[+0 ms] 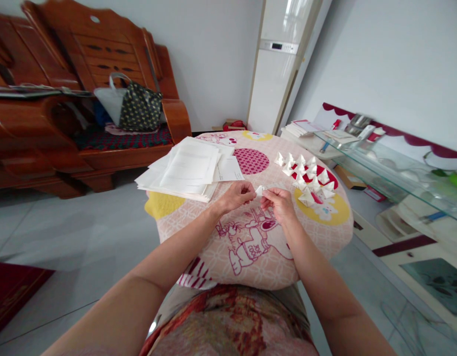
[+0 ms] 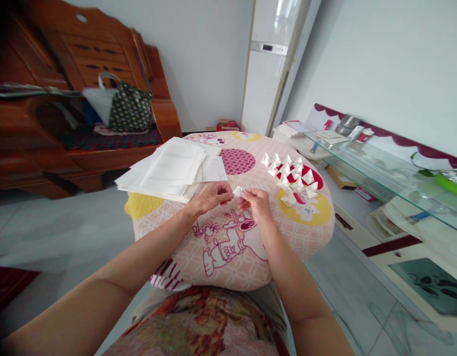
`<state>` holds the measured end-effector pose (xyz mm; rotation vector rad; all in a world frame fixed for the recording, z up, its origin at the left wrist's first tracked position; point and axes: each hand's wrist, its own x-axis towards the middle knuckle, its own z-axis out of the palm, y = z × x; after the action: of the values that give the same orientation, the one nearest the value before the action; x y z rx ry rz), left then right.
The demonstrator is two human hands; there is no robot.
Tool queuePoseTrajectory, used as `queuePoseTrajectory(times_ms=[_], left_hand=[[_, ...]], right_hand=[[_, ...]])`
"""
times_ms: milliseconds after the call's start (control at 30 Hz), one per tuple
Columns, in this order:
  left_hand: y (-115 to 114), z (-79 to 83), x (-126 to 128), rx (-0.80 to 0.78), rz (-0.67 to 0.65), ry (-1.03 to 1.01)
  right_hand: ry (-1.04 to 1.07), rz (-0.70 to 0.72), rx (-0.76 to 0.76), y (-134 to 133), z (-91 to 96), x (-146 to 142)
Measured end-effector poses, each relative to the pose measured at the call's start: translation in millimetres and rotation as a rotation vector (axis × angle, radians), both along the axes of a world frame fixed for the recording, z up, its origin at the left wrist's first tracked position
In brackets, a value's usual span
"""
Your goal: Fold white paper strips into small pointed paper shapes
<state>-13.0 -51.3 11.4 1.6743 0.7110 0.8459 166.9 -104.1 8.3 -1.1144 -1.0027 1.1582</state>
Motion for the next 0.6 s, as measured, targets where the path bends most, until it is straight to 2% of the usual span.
queuePoseTrajectory(times_ms=[67,167,233,433,600], left_hand=[[-0.5,-0.4,-0.2,-0.003,-0.007,0.016],[0.1,-2.4,0.2,-0.041,-0.094,0.017],[1.1,-4.2,0.8,-0.012,-0.13,0.034],[3.9,-6.9,-1.0,0.106,-0.057,0.064],[4.9,-8.7,-0.9,0.028,-0.114,0.041]], right_hand=[[0.003,-0.002,0.004,0.1,-0.2,0.4],[-0.006,0.025,0.002,0.1,-1.2,0.1],[-0.017,0.052,-0.001,-0.4,-1.8,-1.0],[-0.039,0.106,0.0,-3.2,-0.3,-4.0],[-0.06,0.092,0.017,-3.3,1.4,-2.3]])
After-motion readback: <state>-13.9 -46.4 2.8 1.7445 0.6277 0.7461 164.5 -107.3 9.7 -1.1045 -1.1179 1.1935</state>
